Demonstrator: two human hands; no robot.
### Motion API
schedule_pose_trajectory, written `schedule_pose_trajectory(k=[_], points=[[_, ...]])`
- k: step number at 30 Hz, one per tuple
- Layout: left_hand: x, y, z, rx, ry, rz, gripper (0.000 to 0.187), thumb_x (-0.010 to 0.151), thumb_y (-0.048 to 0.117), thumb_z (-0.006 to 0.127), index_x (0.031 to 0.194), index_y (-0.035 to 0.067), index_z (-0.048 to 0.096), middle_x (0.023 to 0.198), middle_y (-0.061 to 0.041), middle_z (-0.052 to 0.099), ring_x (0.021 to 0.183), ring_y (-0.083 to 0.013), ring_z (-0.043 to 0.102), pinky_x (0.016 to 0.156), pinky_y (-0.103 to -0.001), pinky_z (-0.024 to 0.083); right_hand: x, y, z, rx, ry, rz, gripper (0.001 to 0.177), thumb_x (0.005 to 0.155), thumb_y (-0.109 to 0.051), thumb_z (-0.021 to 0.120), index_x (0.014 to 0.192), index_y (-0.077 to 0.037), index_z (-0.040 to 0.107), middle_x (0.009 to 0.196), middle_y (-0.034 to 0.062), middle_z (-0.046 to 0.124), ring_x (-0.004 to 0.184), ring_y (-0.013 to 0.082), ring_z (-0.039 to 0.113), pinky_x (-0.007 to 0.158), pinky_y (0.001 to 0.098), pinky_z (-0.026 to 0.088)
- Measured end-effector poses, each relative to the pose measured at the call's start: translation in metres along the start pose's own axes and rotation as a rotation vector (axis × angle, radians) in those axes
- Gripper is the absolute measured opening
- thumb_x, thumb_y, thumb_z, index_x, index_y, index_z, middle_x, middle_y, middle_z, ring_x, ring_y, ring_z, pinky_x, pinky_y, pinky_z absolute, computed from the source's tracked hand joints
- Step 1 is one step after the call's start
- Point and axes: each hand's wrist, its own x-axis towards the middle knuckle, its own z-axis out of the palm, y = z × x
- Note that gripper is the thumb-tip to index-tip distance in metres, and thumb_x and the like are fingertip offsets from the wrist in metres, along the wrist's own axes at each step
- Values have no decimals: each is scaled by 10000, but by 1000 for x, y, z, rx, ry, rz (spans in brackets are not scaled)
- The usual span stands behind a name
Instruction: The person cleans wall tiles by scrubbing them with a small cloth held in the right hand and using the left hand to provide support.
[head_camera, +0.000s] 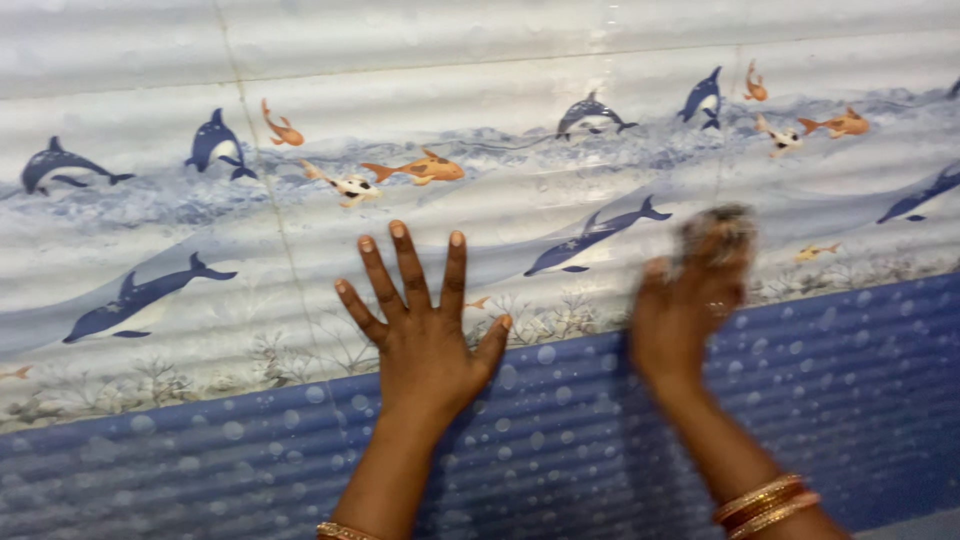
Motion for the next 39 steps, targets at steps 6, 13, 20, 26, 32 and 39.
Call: schedule_pose_trajectory(k=[6,13,20,26,32,39], points=[[-3,9,6,-22,47,52,855,939,586,540,1642,287,157,1707,-157,-27,1551,-423,-104,1142,-711,-155,-63,-44,-12,-159,-252,-631,723,1026,-562,377,1612,-167,225,1685,243,90,1567,438,22,1225,602,10],[-15,46,24,-18,-27,212,769,943,511,519,1624,339,206,1726,-12,86,1592,-274,-1,1184,-677,-138,-3,24,-32,-150,-129,-484,671,1093,-528,250,1653,-162,195,1709,241,104,1593,419,65,1260,601,39],[-11,49,32,-21,-50,202,821,882,558,518,1600,307,211,1697,-54,71,1557,-318,-34,1133,-714,-149,46,93,-59,27,7,73,735,1097,-567,249,1669,-154,43,1730,260,-24,1611,455,16,1290,567,65],[-12,53,33,-39,-49,192,837,876,555,543,1599,293,214,1699,-68,68,1558,-331,-40,1126,-721,-151,25,54,-23,7,79,144,791,1089,-560,322,1661,-166,-58,1710,292,-100,1585,487,-60,1260,607,9],[-18,69,31,-45,-38,181,841,827,448,612,1584,292,281,1690,-100,119,1551,-375,-7,1145,-693,-126,-69,-29,-10,-9,-161,-332,739,1062,-548,322,1645,-147,109,1694,295,45,1575,473,-11,1233,635,3],[-34,71,26,-45,-94,283,839,807,384,644,1565,264,306,1667,-84,169,1539,-350,47,1157,-691,-69,-40,19,-26,-203,-294,-311,718,1049,-554,271,1651,-182,148,1674,291,65,1557,454,26,1240,592,-4]])
